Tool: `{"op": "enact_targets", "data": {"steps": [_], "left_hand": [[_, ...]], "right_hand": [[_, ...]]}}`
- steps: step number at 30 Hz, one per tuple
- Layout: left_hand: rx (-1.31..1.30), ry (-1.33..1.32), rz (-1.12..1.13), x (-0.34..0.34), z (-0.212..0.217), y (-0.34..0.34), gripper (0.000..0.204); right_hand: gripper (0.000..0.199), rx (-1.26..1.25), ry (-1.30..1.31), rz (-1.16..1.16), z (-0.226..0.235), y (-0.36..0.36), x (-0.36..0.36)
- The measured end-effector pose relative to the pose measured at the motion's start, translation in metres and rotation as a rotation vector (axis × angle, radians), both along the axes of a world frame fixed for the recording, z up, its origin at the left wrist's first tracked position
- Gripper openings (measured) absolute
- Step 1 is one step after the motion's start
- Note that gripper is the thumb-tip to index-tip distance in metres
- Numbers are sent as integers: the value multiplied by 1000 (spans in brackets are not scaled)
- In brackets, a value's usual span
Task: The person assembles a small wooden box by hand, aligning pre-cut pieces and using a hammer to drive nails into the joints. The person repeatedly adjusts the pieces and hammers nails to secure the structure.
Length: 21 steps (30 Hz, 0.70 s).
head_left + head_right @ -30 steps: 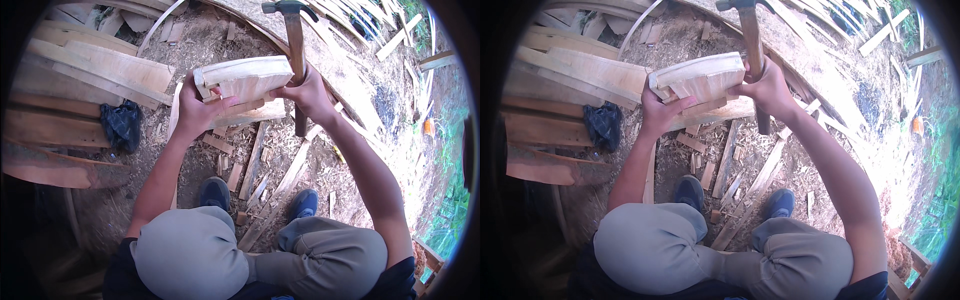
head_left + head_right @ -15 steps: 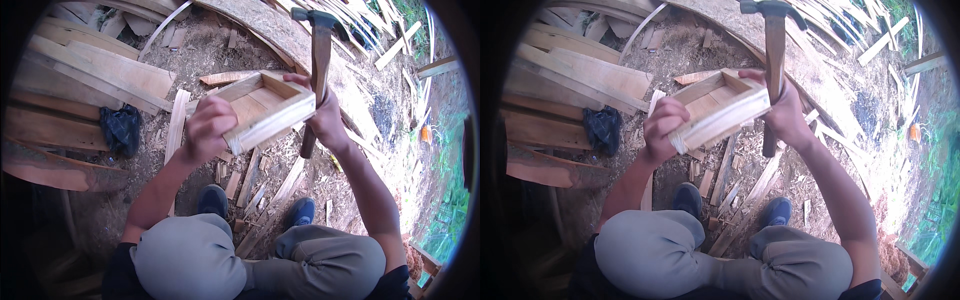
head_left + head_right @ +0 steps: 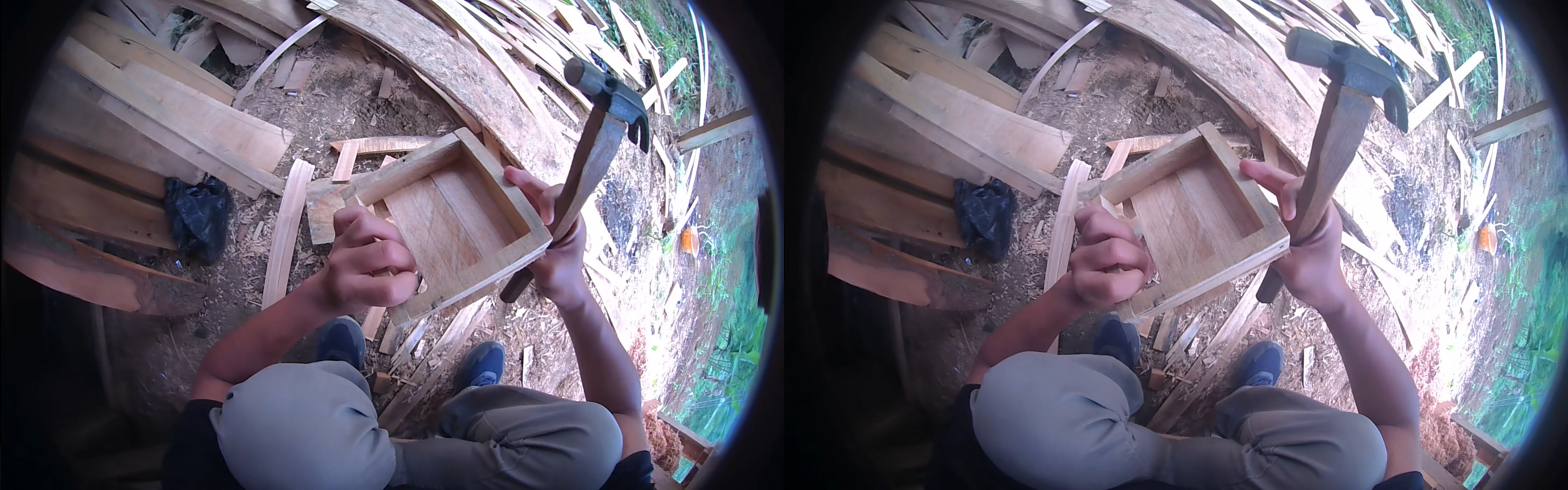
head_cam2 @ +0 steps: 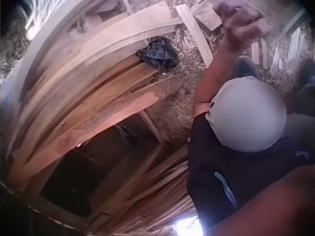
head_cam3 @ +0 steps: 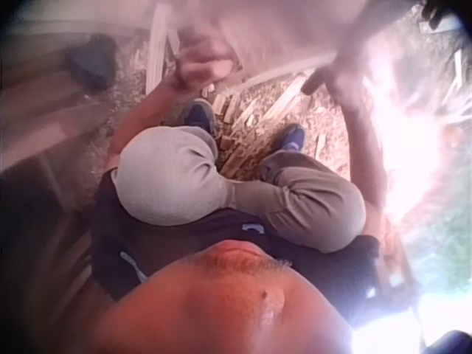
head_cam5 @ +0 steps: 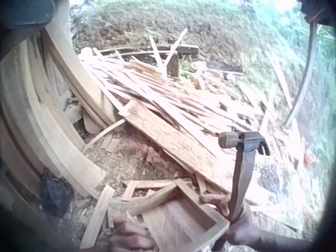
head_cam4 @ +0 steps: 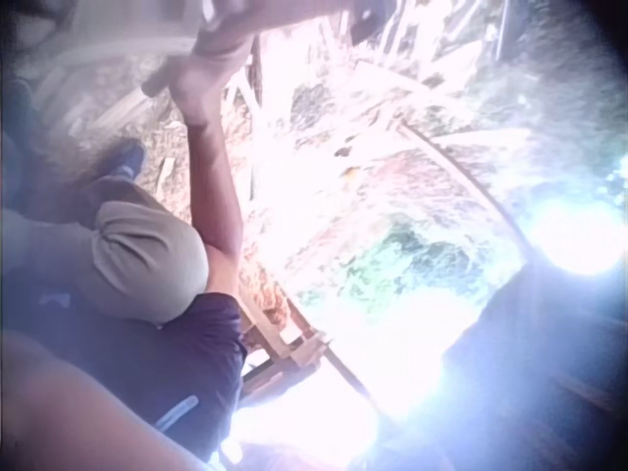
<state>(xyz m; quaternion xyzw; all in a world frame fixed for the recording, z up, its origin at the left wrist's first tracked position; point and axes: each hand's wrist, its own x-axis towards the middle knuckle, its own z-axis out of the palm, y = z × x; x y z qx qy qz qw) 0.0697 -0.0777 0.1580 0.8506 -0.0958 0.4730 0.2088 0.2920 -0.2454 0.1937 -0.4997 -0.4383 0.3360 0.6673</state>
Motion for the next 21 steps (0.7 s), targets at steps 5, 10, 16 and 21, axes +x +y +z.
{"op": "enact_targets", "data": {"steps": [5,10,16,21], "left_hand": [[-12,30,17,-3,6,-1,14],[-24,21,26,-5,5,1,14],[-21,21,45,-5,7,1,16],[-14,10,49,-4,9,1,16]], "right_hand": [[45,26,-12,16,2,-2,-3],[41,32,-15,17,1,-1,-5],[41,36,-17,23,4,1,-5],[41,43,-42,23,4,1,-3]]}}
